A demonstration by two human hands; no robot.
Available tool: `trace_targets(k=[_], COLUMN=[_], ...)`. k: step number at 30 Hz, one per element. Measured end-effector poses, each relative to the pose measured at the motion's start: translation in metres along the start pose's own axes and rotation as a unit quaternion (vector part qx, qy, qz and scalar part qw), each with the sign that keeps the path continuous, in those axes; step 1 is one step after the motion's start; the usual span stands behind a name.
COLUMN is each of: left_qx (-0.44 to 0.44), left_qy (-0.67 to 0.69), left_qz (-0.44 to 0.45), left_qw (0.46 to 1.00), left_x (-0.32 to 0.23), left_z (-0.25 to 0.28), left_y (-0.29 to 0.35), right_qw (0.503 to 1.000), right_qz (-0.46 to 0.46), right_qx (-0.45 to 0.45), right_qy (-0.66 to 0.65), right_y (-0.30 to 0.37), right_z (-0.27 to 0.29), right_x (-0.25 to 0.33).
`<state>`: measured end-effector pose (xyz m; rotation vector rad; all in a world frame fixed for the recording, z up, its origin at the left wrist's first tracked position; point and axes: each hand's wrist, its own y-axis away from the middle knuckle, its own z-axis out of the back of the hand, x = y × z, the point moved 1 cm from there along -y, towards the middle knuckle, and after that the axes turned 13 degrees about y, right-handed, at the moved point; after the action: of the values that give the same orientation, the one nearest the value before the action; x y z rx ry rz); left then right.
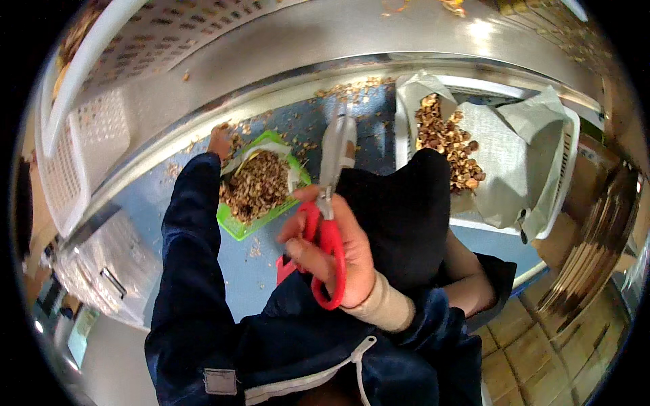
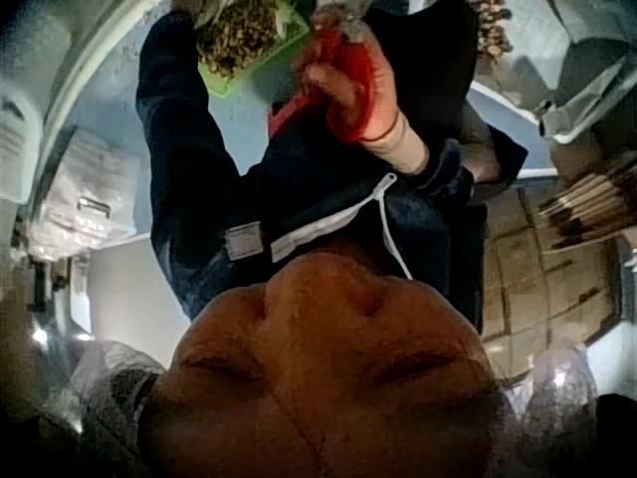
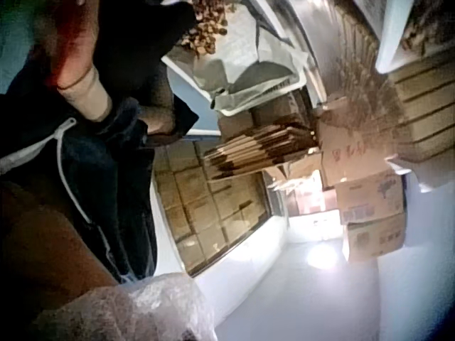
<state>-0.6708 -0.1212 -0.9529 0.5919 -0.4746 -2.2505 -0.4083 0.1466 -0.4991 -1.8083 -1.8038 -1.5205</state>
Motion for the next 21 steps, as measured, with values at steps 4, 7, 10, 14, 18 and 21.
trace_targets(k=[4, 7, 10, 14, 18, 21], left_qx=[-0.163, -0.207, -0.310, -0.333, -0.328, -0.332], left_qy=[0.265, 0.271, 0.415, 0.590, 0.639, 0.539], left_qz=[0.030, 0.054, 0.144, 0.093, 0.008, -0.081], left_qw=[0.950, 0.938, 0.843, 0.729, 0.695, 0.770], left_x=[-0.009, -0.063, -0.063, -0.130, -0.211, -0.275], left_z=[-0.012, 0.053, 0.072, 0.148, 0.202, 0.253], left_y=[-0.002, 0.010, 0.045, 0.116, 0.211, 0.272], right_qw=[1.000, 0.999, 0.996, 0.990, 0.970, 0.959], right_qz=[-0.010, -0.015, -0.043, 0.041, 0.084, 0.117], right_qx=[0.001, -0.013, 0.020, 0.029, -0.009, -0.005], right_qy=[0.013, 0.041, 0.077, 0.135, 0.229, 0.258], right_y=[-0.007, -0.004, -0.004, -0.004, -0.012, -0.016], right_z=[0.000, -0.004, -0.006, -0.010, -0.017, -0.023], right_x=[-0.001, -0.003, -0.006, -0.030, -0.045, -0.047])
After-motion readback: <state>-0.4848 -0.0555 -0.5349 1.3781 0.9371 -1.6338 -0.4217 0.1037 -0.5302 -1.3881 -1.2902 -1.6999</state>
